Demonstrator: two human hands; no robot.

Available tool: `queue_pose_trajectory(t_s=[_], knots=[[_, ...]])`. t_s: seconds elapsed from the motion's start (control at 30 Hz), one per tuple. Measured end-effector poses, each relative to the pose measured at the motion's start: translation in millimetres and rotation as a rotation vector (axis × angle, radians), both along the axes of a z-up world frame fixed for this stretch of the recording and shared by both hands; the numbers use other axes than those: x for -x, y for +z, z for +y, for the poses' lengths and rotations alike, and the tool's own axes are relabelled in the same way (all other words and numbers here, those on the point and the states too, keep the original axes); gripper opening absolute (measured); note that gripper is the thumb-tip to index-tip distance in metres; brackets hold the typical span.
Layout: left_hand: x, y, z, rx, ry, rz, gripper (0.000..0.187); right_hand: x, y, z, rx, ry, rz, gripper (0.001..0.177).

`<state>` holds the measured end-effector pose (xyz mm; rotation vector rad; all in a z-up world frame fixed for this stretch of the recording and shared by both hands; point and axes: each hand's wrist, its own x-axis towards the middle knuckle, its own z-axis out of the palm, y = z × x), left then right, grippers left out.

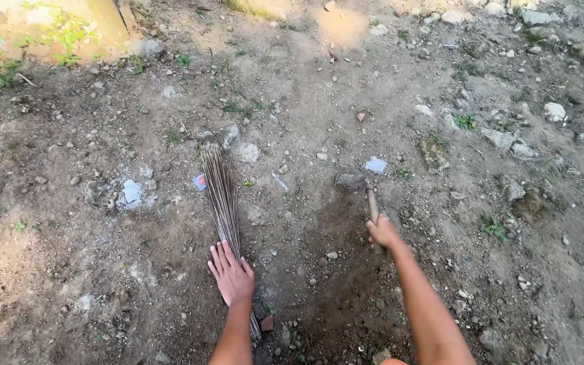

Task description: Using a small hand hoe to clear or dig into soil while holding a broom.

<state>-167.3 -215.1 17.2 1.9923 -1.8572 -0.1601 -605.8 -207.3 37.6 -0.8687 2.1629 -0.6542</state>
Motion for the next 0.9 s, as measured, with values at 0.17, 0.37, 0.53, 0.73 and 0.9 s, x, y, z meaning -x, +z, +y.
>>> queue_pose_trajectory(t_s=[0.17,0.37,0.53,0.73,0.9], knots=[[0,1,3,-0.013,0.002,0.016,0.074,29,-11,4,0.035,0.085,-0.166,0.033],[-3,-6,3,0.015,0.006,0.026,0.074,35,24,-2,-0.031,0.101,-0.321,0.035],[-1,-3,3,0.001,-0.001,0.039,0.075,11,-8,-33,0.245,-0.383,-0.317,0.033],[-4,-3,0,0.029,0.007,0.055,0.075,-28,-2,-54,0.014,0.000,-0.217,0.037],[-5,-4,4,0.050,-0.003,0.083,0.075,-116,-8,-22,0.045,0.195,-0.504,0.031]])
